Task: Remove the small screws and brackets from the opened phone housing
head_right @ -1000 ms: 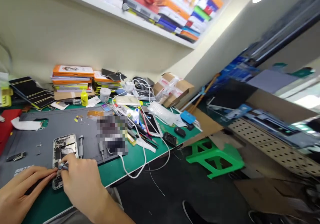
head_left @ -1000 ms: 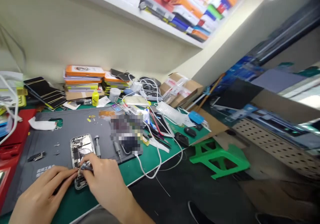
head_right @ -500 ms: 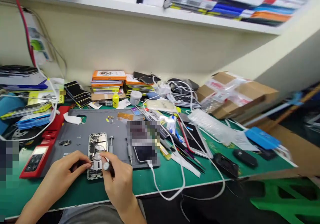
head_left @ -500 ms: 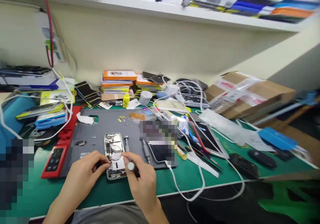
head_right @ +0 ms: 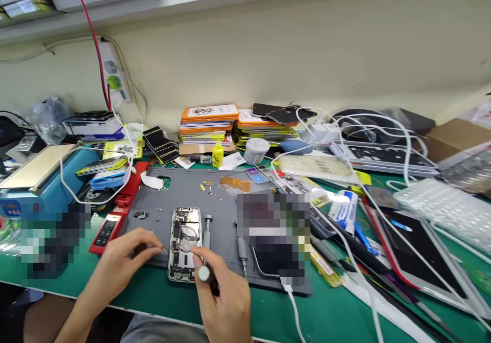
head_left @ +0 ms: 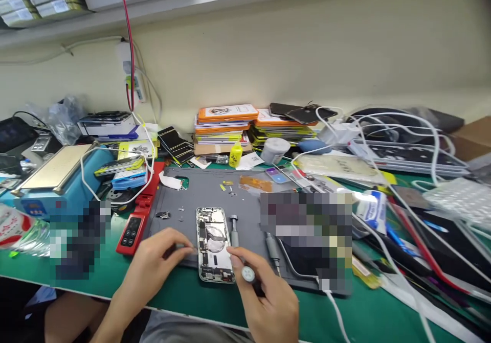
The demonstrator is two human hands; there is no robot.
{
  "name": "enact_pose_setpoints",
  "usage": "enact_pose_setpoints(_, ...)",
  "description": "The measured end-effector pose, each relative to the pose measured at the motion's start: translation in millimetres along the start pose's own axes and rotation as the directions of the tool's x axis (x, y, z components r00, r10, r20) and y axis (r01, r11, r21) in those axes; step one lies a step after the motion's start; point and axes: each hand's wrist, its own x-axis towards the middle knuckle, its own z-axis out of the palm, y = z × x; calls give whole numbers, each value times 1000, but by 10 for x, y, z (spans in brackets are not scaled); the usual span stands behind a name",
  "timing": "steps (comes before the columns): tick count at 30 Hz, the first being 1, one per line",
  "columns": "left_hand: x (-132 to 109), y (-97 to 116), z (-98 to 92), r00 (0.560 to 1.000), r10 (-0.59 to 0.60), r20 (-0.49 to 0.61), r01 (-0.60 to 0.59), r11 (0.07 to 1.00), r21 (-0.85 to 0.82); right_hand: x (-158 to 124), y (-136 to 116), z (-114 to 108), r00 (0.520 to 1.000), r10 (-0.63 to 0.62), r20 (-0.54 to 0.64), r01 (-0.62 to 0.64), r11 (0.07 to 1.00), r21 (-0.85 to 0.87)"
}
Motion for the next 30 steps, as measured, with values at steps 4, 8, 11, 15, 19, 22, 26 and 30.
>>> enact_pose_setpoints(4, 35, -114, -292, 995, -88, -52, 98, 960, 261, -5, 1, -2, 999, -12, 36, 11, 1000, 21)
enact_pose_setpoints(8, 61, -185, -323, 998, -49, -31, 57, 934, 352, -14, 36, 11, 999, -35, 32, 34, 998, 48)
enact_pose_setpoints(11, 50, -220, -260, 1000, -12, -18, 18, 919, 394, -19, 58, 10, 999, -20, 37, 19, 999, 33)
enact_pose_setpoints(15, 56, -247, -225, 999, 30, -25, -16, 895, 445, 0, 60, 3, 997, -65, 33, 63, 997, 51)
enact_pose_setpoints(19, 117, -277, -186, 997, 82, -9, -67, 869, 490, 21, 49, 15, 993, -118, 15, 116, 989, 90)
enact_pose_setpoints(22, 154, -310, -152, 992, 129, 8, -114, 845, 522, 26, 52, 21, 992, -129, 4, 128, 986, 107)
enact_pose_setpoints(26, 158, -337, -153, 983, 182, 28, -167, 816, 553, 53, 89, 12, 985, -172, 13, 170, 981, 89)
enact_pose_setpoints(30, 143, -314, -182, 976, 214, 49, -204, 802, 562, 83, 93, 4, 974, -229, 5, 227, 969, 98)
